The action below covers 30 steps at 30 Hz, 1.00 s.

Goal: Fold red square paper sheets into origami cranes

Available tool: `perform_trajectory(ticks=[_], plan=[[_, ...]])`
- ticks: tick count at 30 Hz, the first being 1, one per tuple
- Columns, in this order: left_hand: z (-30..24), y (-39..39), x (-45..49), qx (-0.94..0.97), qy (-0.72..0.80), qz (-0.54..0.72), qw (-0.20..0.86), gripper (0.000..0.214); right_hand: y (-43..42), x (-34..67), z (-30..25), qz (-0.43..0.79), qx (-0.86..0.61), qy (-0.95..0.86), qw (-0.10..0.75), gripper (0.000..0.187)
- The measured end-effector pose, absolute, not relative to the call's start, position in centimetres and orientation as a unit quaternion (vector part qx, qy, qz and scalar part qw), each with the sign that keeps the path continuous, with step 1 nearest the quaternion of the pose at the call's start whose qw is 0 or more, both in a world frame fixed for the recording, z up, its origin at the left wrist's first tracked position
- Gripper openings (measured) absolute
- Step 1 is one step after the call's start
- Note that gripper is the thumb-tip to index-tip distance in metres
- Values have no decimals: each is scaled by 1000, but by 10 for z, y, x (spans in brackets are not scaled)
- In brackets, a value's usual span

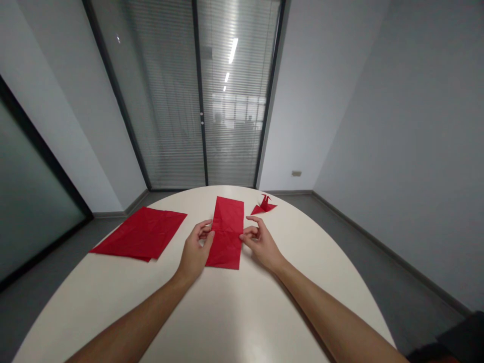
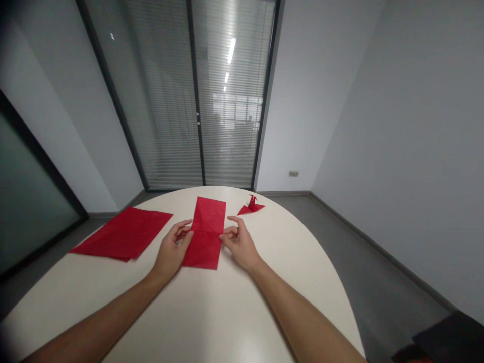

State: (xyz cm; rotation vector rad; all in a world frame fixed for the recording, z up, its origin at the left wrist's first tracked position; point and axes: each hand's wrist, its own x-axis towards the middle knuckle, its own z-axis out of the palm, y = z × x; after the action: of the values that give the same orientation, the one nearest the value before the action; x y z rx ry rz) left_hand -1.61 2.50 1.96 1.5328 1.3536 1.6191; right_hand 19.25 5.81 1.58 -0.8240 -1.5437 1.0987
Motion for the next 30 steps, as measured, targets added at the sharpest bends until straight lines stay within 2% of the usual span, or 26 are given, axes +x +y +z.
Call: perform_trajectory(ticks=[7, 12, 23, 30], plan=[[17, 25, -18, 582, 498, 595, 244, 31, 59, 194, 15, 395, -335, -682, 518, 28], [21, 23, -19, 597, 519, 571, 221, 30, 58, 197, 18, 327, -380, -707, 499, 31], [27, 17, -18, 644, 496, 568, 129, 18, 54, 198, 28, 202, -350, -742, 535, 13], [30, 11, -17, 665, 461, 588, 18, 14, 47, 198, 35, 120, -315, -759, 557, 15]])
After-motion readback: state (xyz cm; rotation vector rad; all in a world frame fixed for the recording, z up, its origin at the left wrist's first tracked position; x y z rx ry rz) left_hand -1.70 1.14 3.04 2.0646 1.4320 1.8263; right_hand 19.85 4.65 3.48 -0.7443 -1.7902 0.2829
